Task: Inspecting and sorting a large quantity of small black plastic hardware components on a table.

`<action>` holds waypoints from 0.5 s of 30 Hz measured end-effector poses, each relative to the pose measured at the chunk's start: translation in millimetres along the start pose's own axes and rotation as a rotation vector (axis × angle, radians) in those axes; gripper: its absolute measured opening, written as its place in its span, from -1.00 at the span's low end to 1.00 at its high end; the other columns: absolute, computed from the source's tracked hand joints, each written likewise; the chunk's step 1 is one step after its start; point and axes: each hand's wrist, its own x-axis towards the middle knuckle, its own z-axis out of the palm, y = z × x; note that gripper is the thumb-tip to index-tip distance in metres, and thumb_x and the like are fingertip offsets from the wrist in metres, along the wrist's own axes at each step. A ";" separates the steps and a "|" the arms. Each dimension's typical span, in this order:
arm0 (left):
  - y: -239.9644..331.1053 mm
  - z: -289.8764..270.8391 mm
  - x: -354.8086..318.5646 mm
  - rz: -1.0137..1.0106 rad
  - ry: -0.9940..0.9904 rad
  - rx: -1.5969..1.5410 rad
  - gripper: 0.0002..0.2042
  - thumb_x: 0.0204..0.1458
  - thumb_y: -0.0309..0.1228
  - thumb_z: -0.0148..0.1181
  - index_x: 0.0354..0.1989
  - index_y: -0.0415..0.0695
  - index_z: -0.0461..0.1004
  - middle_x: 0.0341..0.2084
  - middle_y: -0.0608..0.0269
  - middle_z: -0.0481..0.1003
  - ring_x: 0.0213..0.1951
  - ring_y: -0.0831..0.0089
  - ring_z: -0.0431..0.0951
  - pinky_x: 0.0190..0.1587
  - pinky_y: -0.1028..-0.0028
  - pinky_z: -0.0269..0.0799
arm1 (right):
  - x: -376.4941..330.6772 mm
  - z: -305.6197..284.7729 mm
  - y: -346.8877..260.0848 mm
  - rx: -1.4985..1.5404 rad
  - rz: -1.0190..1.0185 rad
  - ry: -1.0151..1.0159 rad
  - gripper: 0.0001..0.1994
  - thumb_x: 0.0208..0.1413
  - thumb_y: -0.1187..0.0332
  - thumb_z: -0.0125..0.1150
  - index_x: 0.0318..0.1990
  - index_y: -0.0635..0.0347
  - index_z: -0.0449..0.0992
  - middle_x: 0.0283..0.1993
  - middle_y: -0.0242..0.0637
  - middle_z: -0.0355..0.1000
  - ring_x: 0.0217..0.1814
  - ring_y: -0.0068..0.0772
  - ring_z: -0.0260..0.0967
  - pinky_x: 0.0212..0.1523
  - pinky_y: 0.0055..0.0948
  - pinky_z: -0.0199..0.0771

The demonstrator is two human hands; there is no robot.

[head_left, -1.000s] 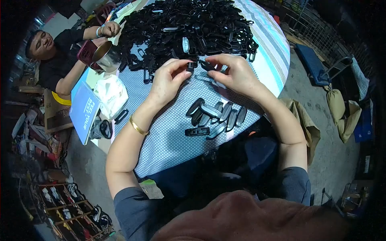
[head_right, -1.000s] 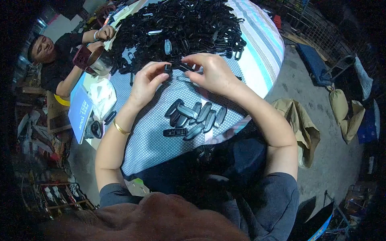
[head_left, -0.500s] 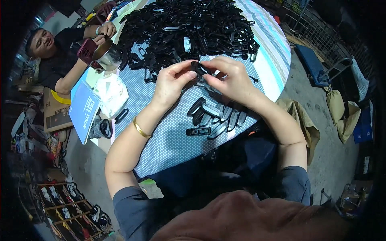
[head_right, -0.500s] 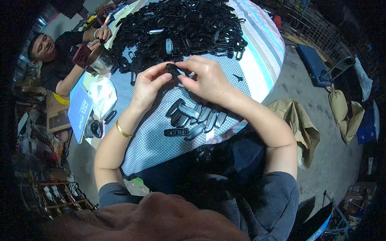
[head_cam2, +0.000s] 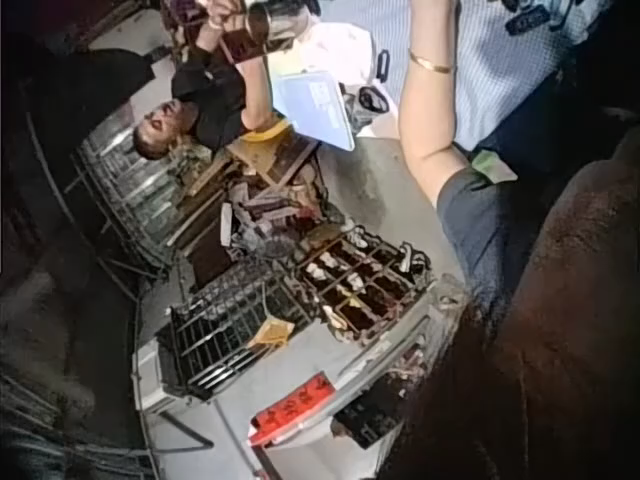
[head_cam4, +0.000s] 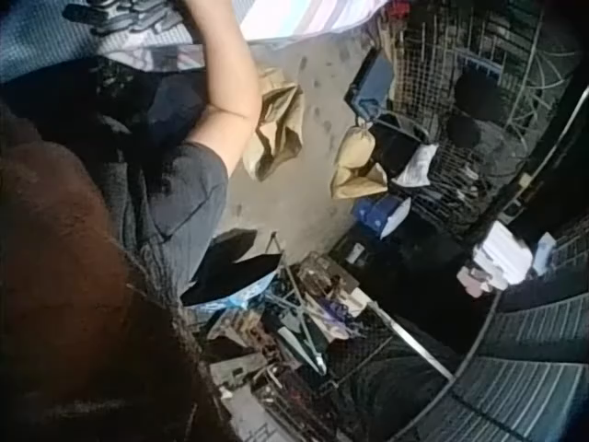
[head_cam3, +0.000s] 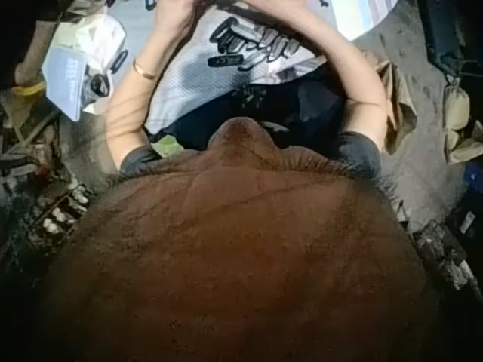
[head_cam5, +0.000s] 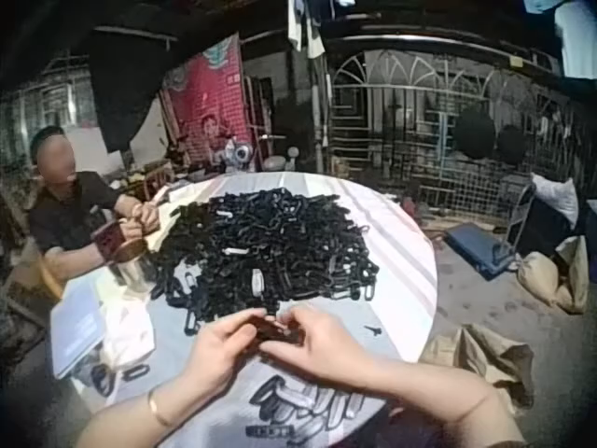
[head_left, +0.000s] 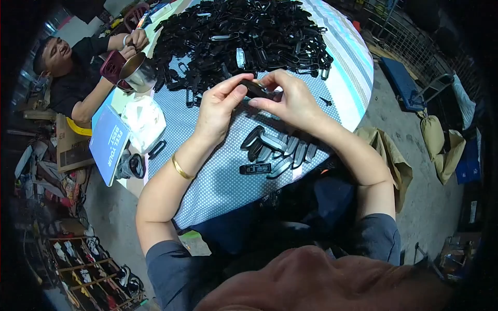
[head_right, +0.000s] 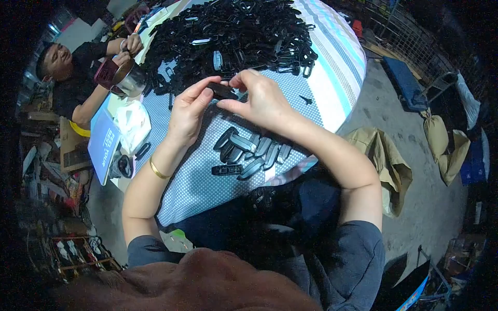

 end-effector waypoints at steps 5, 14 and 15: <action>-1.3 -9.9 -0.4 0.034 -0.073 0.112 -0.78 0.07 -0.52 0.04 -0.10 -0.24 0.47 -0.27 0.30 0.51 -0.30 0.65 0.44 -0.21 0.65 0.36 | 0.8 -2.8 -12.1 0.058 0.155 -0.155 -0.68 -0.10 0.17 0.28 -0.33 0.28 0.57 -0.53 -0.06 0.47 -0.55 -0.24 0.43 -0.48 -0.40 0.41; 8.6 -3.2 -0.2 -0.031 -0.248 0.664 -0.70 0.05 -0.45 0.09 -0.03 -0.26 0.41 -0.36 0.25 0.52 -0.29 0.59 0.49 -0.17 0.59 0.40 | 14.5 -37.7 30.1 -0.101 0.107 -0.312 -0.71 -0.09 0.30 0.27 -0.18 0.20 0.52 -0.22 -0.12 0.47 -0.25 -0.32 0.45 -0.25 -0.40 0.44; 13.5 3.3 -2.7 -0.104 -0.264 0.758 -0.69 0.02 -0.44 0.12 -0.05 -0.25 0.41 -0.42 0.31 0.50 -0.35 0.65 0.46 -0.24 0.63 0.39 | 16.2 -44.7 43.8 -0.332 0.089 -0.193 -0.72 -0.10 0.34 0.25 -0.18 0.19 0.52 -0.22 -0.13 0.46 -0.23 -0.26 0.43 -0.22 -0.36 0.43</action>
